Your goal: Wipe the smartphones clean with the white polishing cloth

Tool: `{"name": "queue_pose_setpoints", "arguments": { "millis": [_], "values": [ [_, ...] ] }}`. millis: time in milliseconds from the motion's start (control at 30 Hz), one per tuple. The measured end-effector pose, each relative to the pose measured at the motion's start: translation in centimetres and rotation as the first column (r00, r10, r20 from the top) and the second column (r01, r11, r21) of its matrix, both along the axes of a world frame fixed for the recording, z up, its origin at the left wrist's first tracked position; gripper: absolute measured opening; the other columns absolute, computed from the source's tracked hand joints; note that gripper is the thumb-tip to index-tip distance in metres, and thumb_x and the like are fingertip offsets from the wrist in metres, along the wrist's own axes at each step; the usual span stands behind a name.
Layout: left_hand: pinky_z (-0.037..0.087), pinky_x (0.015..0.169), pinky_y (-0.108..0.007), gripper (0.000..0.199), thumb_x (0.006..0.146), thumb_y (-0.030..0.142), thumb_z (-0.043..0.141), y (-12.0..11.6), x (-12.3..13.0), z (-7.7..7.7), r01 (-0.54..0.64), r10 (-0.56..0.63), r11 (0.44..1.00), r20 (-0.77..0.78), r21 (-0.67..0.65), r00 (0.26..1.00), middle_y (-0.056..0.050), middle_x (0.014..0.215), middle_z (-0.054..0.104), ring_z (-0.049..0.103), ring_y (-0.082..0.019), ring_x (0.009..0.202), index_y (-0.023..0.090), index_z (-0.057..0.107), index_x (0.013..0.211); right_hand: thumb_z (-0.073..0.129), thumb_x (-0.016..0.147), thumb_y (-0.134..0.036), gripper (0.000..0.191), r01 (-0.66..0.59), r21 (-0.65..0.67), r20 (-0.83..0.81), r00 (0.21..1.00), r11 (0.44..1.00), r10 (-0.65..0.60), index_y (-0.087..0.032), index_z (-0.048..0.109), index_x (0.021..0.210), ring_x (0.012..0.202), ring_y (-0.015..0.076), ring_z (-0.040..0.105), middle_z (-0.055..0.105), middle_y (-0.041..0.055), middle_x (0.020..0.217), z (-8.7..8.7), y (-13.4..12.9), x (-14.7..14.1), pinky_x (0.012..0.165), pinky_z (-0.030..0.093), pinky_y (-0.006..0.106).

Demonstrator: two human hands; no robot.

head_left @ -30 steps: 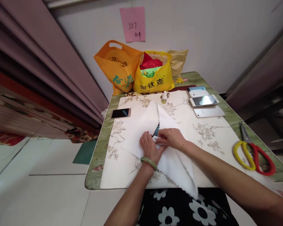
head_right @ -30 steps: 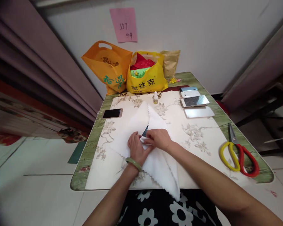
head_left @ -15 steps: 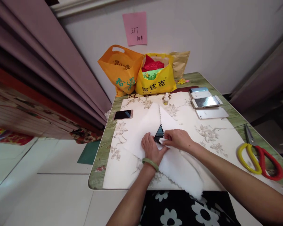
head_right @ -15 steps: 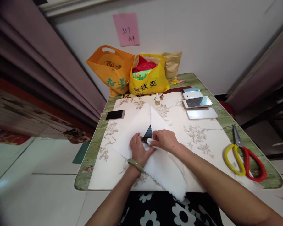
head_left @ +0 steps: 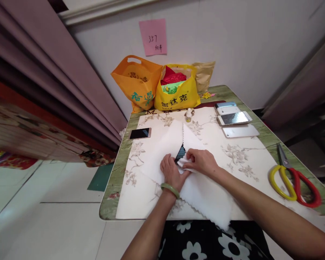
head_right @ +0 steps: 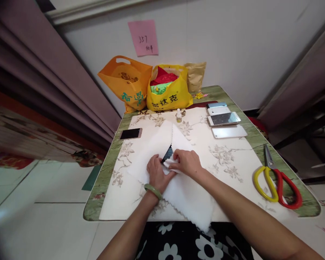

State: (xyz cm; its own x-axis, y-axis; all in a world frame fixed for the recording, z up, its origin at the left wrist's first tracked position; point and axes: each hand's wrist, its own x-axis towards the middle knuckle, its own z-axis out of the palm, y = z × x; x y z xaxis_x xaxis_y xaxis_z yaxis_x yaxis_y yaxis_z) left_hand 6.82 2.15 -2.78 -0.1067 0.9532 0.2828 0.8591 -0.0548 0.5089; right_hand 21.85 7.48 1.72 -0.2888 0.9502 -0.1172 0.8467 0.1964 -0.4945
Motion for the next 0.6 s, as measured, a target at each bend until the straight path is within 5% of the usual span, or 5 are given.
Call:
{"name": "queue_pose_setpoints", "arguments": {
  "millis": [167, 367, 600],
  "values": [
    [0.031, 0.102, -0.052, 0.067, 0.057, 0.049, 0.079, 0.1, 0.0, 0.1, 0.001, -0.001, 1.0, -0.004, 0.011, 1.0, -0.015, 0.125, 0.047, 0.042, -0.034, 0.123, 0.019, 0.042, 0.103, 0.066, 0.073, -0.062, 0.038, 0.208, 0.138, 0.014, 0.977, 0.968, -0.212, -0.025, 0.058, 0.08, 0.066, 0.0166, 0.058, 0.066, -0.0029, 0.071, -1.0, 2.1, -1.0, 0.064, 0.028, 0.028],
    [0.032, 0.102, -0.054, 0.064, 0.06, 0.049, 0.077, 0.2, -0.3, 0.3, 0.005, -0.005, 1.0, -0.023, 0.017, 1.0, -0.015, 0.125, 0.047, 0.042, -0.034, 0.122, 0.019, 0.043, 0.104, 0.051, 0.088, -0.057, 0.035, 0.327, 0.265, 0.038, 0.936, 0.907, -0.349, -0.022, 0.058, 0.085, 0.074, 0.0187, 0.06, 0.068, 0.0024, 0.079, -2.0, 5.8, 0.0, 0.069, 0.025, 0.031],
    [0.029, 0.103, -0.054, 0.065, 0.061, 0.046, 0.074, -0.1, -0.4, 0.4, 0.0, -0.001, 1.0, -0.024, -0.014, 1.0, -0.016, 0.128, 0.047, 0.042, -0.034, 0.124, 0.019, 0.043, 0.111, 0.046, 0.094, -0.047, 0.031, 0.387, 0.375, 0.067, 0.895, 0.842, -0.441, -0.019, 0.057, 0.087, 0.079, 0.0195, 0.056, 0.066, 0.0054, 0.083, -2.7, 5.2, 1.7, 0.071, 0.022, 0.031]
  ]
}}
